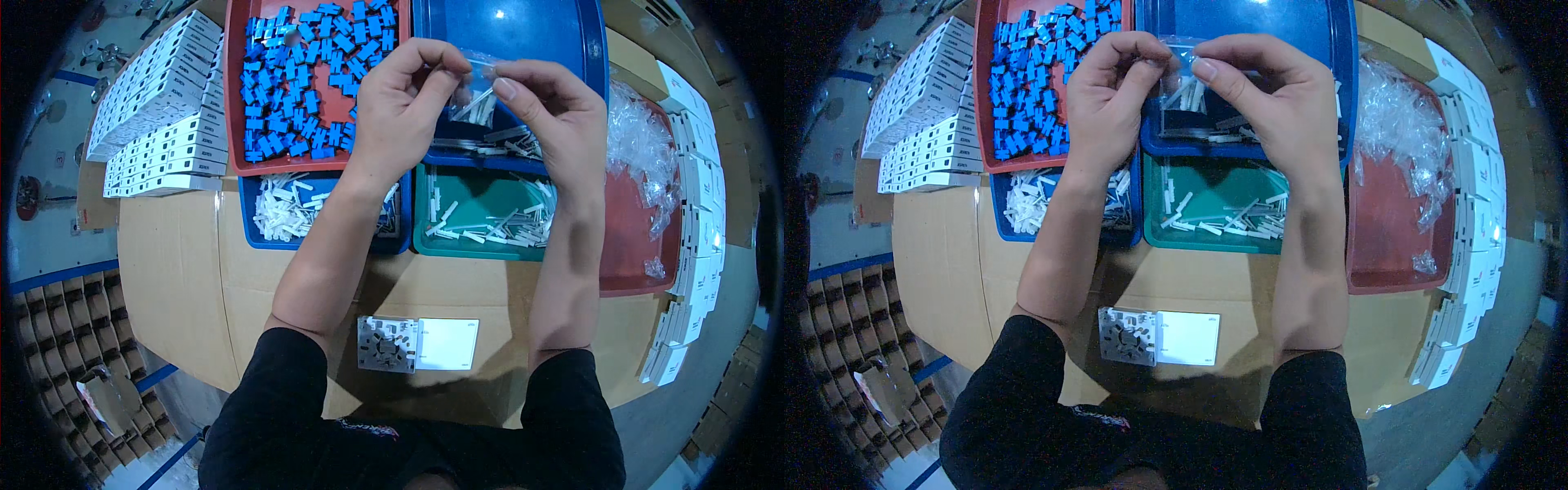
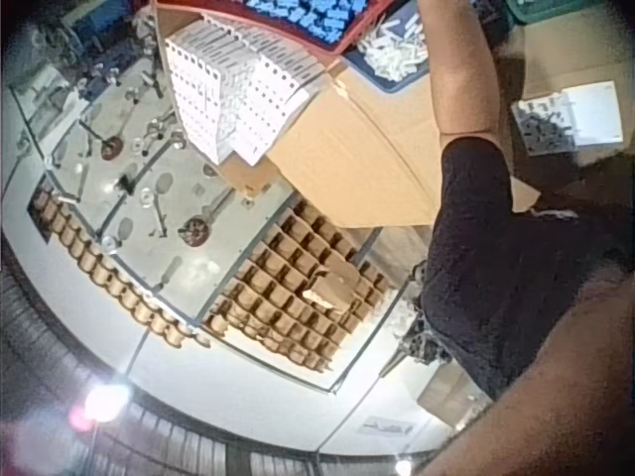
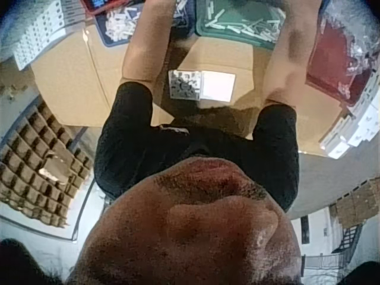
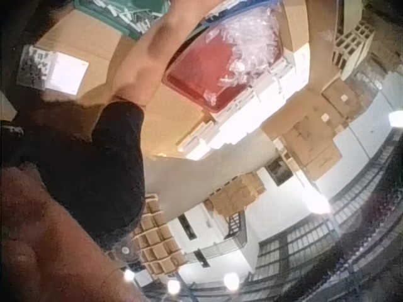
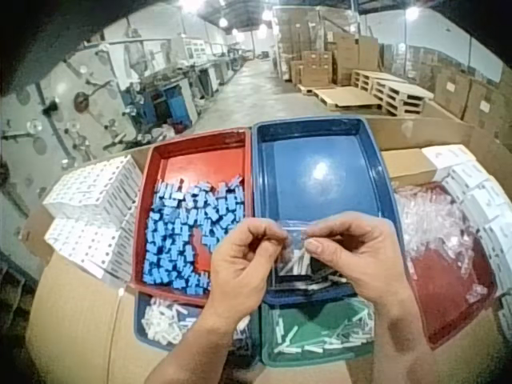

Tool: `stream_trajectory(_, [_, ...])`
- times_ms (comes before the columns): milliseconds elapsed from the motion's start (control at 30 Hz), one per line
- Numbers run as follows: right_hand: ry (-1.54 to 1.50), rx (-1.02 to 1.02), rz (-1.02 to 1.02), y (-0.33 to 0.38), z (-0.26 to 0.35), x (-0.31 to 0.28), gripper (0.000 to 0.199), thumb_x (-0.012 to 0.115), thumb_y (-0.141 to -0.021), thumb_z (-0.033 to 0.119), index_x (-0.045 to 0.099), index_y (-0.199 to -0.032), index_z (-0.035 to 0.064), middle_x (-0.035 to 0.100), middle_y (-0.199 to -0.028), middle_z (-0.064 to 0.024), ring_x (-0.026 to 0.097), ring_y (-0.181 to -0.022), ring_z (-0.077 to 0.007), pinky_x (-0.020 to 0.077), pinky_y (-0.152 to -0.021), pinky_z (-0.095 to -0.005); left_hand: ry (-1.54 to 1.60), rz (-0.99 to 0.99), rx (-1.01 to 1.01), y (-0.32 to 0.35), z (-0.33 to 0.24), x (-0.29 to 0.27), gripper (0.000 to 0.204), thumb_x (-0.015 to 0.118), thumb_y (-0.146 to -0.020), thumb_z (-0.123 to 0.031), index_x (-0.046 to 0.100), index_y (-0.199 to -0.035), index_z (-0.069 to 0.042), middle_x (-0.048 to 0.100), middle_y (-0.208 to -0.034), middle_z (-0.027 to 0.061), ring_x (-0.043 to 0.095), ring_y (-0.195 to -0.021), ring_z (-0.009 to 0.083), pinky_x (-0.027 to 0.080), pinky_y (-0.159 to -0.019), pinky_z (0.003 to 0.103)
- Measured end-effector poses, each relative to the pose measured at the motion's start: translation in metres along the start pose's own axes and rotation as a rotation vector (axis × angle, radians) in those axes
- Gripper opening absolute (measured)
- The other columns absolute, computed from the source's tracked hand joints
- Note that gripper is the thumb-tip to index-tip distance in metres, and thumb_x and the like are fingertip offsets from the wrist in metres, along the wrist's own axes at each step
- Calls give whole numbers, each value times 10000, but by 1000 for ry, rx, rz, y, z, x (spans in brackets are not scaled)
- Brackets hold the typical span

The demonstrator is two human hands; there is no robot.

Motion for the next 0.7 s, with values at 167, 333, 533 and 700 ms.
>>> stream_trajectory(167, [130, -44, 77, 0, 1, -2, 193, 778, -883, 117, 771, -1053, 27, 747, -937, -48, 661, -864, -81, 531, -770, -222, 20, 3, -22, 1, 2, 7, 130, 621, -967, -39, 679, -1080, -11, 685, -949, 26, 653, -843, 87, 536, -737, 228])
stream_trajectory(333, [81, 17, 45, 1, 2, -1, 205, 768, -886, 106, 767, -1075, 27, 754, -936, -47, 671, -850, -86, 540, -776, -220, -36, 42, -1, 0, 5, 6, 177, 667, -936, -62, 694, -1105, -15, 681, -960, 34, 661, -845, 109, 541, -757, 239])
stream_trajectory(533, [98, 18, -18, 2, 3, 1, 233, 771, -880, 98, 764, -1103, 30, 760, -950, -57, 685, -866, -94, 548, -784, -224, -133, 110, 42, 0, 4, 3, 279, 668, -949, -29, 649, -1225, 12, 685, -1111, 62, 657, -1007, 121, 533, -886, 242])
stream_trajectory(700, [130, 11, -40, 2, -2, 2, 229, 776, -872, 104, 767, -1088, 29, 761, -944, -56, 686, -855, -92, 545, -776, -225, -380, 58, 210, -1, -2, 5, 205, 698, -914, -20, 708, -1118, -4, 689, -1010, 63, 659, -907, 125, 533, -795, 246])
Point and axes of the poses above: each hand's wrist, its own y-axis away from the middle knuckle, its own x-axis out of the palm, z = x × y, the point moved 1 cm from there along -y, towards the middle knuckle
